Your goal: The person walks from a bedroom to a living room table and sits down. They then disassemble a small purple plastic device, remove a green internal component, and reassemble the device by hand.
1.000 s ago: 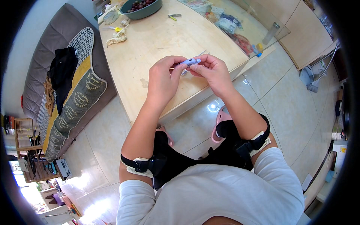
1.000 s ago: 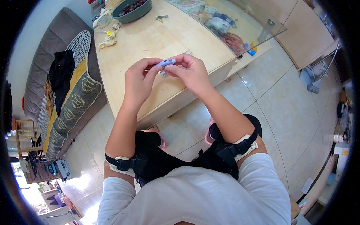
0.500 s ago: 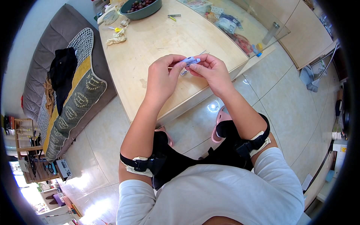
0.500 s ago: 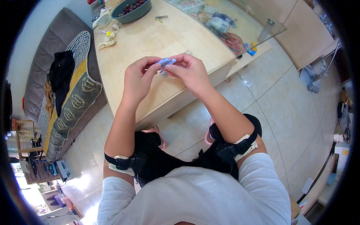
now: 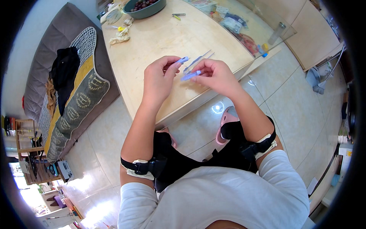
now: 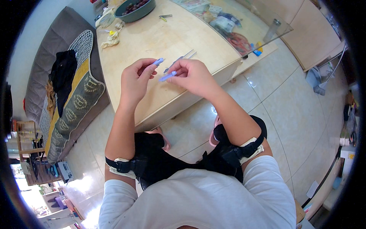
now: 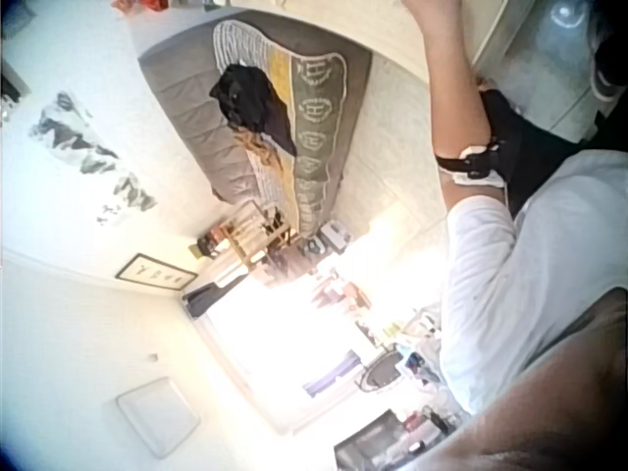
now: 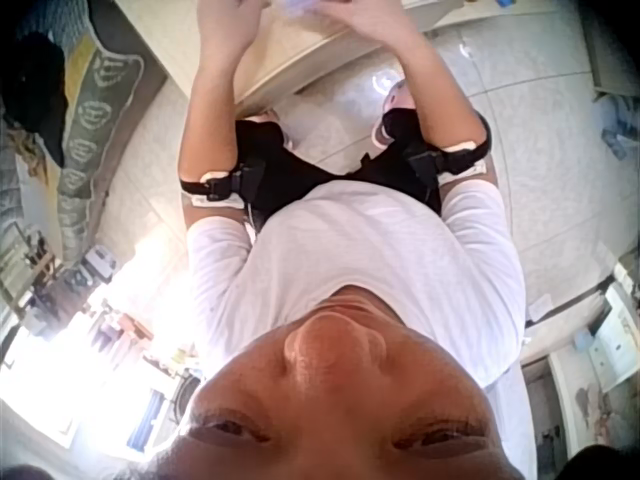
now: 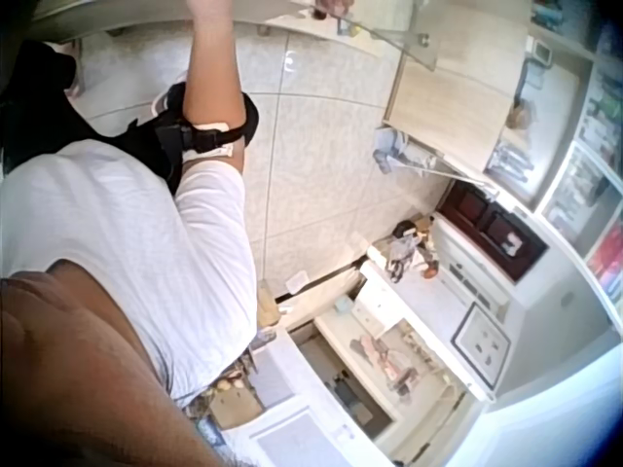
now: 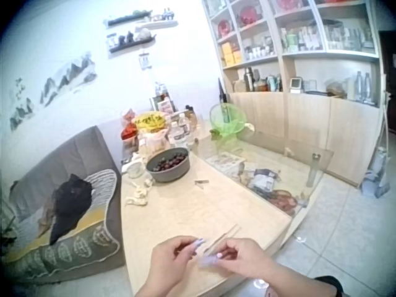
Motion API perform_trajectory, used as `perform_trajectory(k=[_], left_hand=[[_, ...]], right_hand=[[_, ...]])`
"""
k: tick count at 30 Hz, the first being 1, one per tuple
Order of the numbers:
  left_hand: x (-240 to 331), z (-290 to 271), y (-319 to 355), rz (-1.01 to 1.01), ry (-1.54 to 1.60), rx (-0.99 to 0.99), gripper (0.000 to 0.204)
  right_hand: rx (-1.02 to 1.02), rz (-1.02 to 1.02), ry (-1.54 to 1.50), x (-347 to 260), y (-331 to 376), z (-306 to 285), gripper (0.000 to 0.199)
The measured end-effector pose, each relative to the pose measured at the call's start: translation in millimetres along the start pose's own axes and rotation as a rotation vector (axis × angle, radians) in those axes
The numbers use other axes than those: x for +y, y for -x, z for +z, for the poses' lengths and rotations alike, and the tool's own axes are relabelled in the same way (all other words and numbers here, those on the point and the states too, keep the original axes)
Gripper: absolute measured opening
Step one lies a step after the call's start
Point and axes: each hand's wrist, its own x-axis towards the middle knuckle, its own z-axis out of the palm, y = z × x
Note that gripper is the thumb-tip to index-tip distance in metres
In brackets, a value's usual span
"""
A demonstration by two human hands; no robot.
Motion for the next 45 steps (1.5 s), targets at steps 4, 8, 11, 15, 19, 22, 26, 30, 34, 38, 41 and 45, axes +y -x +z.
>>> perform_trajectory(k=[4,8,11,15,19,22,26,30,34,38,41,45], left_hand=[[0.2,-6.4,6.6,-0.018,0.007,0.004,0.015],[-2.8,-10.0,10.7,-0.044,0.012,0.005,0.015],[-6.0,-10.5,12.9,-0.048,0.046,0.01,0.015],[-8.9,-11.5,13.7,-0.073,0.06,-0.039,0.019],[-9.9,-6.7,15.3,-0.076,0.144,-0.017,0.015],[-9.8,-1.2,16.1,-0.095,0.188,-0.028,0.016],[-7.9,4.3,16.7,-0.122,0.234,-0.022,0.016],[-3.9,5.1,16.9,-0.154,0.222,-0.059,0.018],[-2.5,7.5,16.7,-0.152,0.242,-0.056,0.018],[-2.9,9.0,16.8,-0.137,0.256,-0.027,0.017],[-4.8,10.3,16.4,-0.118,0.255,-0.019,0.017],[-5.0,11.5,16.3,-0.101,0.223,-0.014,0.017]], right_hand=[[0.004,-0.127,0.375,0.3,3.3,6.4,0.016],[0.088,-0.326,0.701,7.9,1.8,7.9,0.02],[0.129,-0.376,0.73,11.7,2.0,9.6,0.021],[0.184,-0.387,0.669,6.6,3.3,10.8,0.025],[0.175,-0.243,0.073,-2.7,2.8,22.6,0.03],[0.149,-0.135,-0.277,0.5,-0.1,29.9,0.029],[0.168,-0.045,-0.444,1.4,-0.8,29.9,0.027],[0.174,0.006,-0.514,3.1,-0.9,27.6,0.025],[0.177,0.018,-0.543,2.0,-0.4,26.1,0.024],[0.174,0.015,-0.553,2.5,-1.6,26.3,0.024],[0.2,-0.001,-0.511,0.9,-1.4,26.7,0.025],[0.219,-0.029,-0.43,3.2,-1.1,26.3,0.027]])
